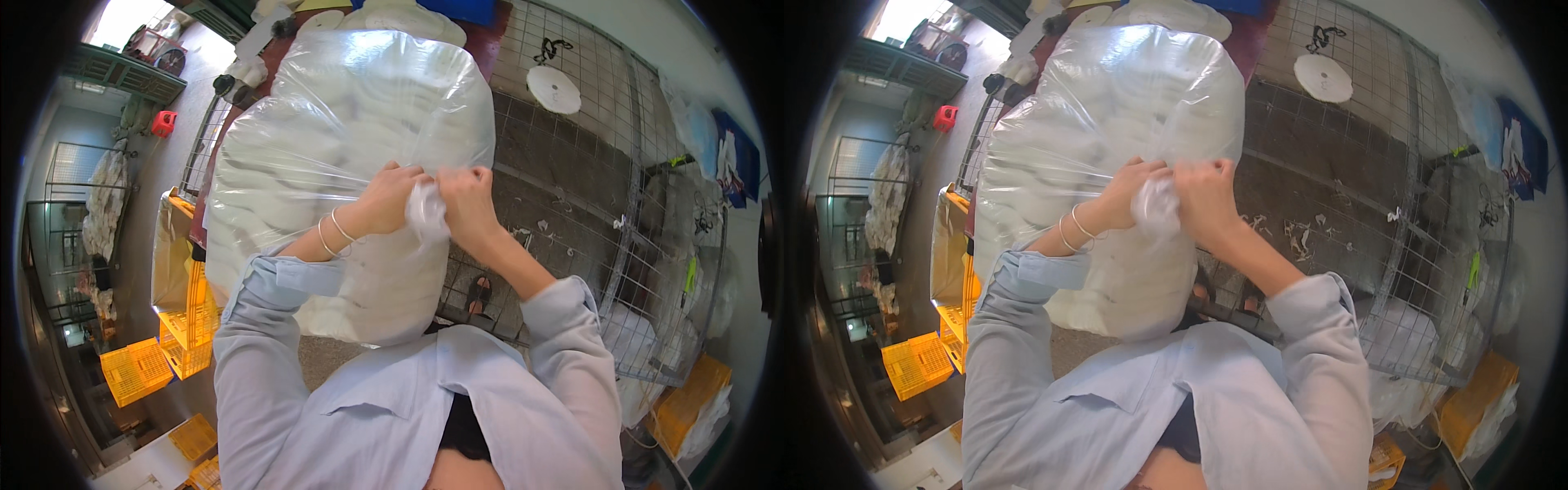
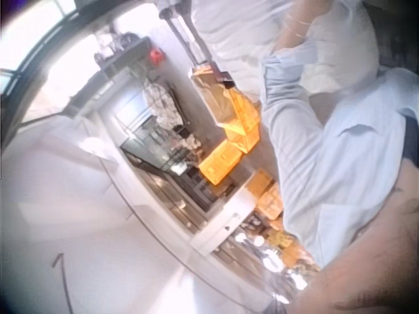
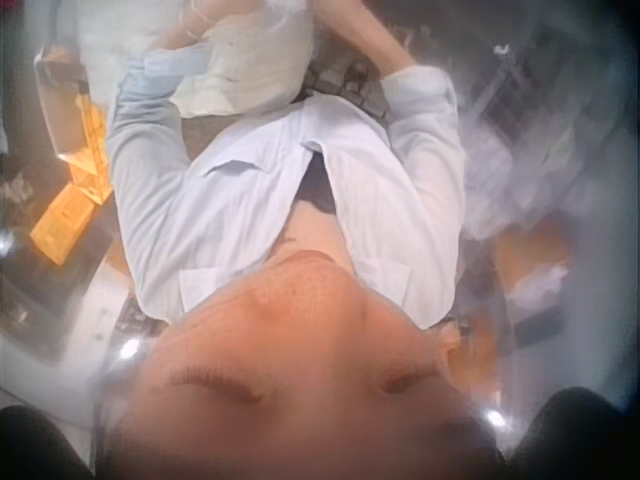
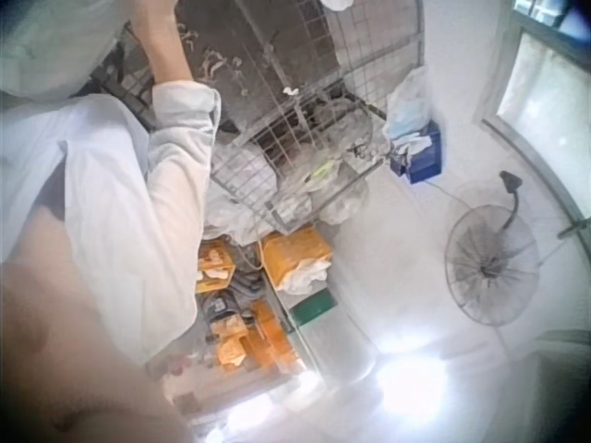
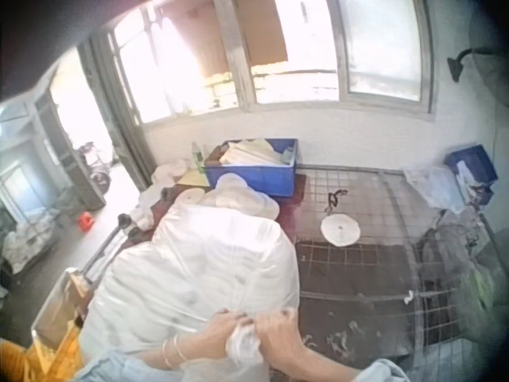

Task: The person removes white slipper soles from a plastic bag, stacks them, and places them into yellow crates. They then write on a paper list at a table and continue moving crates and slipper soles around the room.

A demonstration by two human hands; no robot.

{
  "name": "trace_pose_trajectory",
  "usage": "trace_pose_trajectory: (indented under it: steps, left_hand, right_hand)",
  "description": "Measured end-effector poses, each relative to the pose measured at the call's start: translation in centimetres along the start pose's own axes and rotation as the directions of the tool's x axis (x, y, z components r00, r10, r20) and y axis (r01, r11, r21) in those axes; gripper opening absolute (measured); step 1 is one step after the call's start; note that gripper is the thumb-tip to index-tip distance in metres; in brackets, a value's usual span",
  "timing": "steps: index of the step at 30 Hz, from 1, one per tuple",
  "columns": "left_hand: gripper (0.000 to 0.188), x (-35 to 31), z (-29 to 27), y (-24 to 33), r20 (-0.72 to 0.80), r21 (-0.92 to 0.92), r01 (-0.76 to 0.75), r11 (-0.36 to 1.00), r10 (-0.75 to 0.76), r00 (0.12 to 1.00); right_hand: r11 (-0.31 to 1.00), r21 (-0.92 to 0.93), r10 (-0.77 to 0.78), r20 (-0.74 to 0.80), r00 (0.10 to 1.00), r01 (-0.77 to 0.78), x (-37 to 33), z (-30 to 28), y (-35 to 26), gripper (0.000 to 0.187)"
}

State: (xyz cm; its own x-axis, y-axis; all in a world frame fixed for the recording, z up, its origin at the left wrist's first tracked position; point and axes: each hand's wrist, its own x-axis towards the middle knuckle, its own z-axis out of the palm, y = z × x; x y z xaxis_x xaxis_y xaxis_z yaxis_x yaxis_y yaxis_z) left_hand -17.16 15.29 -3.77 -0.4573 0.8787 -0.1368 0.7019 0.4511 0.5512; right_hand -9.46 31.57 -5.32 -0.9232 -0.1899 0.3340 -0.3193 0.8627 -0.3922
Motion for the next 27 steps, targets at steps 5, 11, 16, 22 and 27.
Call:
trace_pose_trajectory:
  steps: [5,11,16,22,27]
  left_hand:
    - [0.022,0.3,-0.6,-0.2,-0.07,-0.547,0.098,0.832,-0.162,0.984]
    - [0.026,3.1,-4.0,-1.6,0.303,-0.114,-0.152,0.982,0.18,0.936]
    - [0.02,5.4,-3.9,-1.6,0.108,0.518,-0.334,0.787,0.327,0.939]
    - [0.013,6.0,-0.1,-2.6,0.171,0.503,-0.571,0.649,0.572,0.802]
    - [0.015,5.9,-1.8,1.0,0.459,0.579,-0.587,0.566,0.368,0.809]
  right_hand:
    - [0.99,-0.14,-0.086,-0.391,0.916,0.033,1.7,1.8,0.0,0.013]
    - [0.829,0.508,-0.132,-0.227,0.965,0.233,1.0,1.8,1.2,0.022]
    - [0.846,0.532,0.029,-0.099,0.995,0.028,-1.6,0.5,-0.7,0.018]
    - [0.751,0.66,-0.047,0.029,0.998,0.016,-7.2,0.2,3.9,0.023]
    - [0.968,-0.023,0.221,-0.392,0.893,-0.25,2.8,6.1,28.9,0.031]
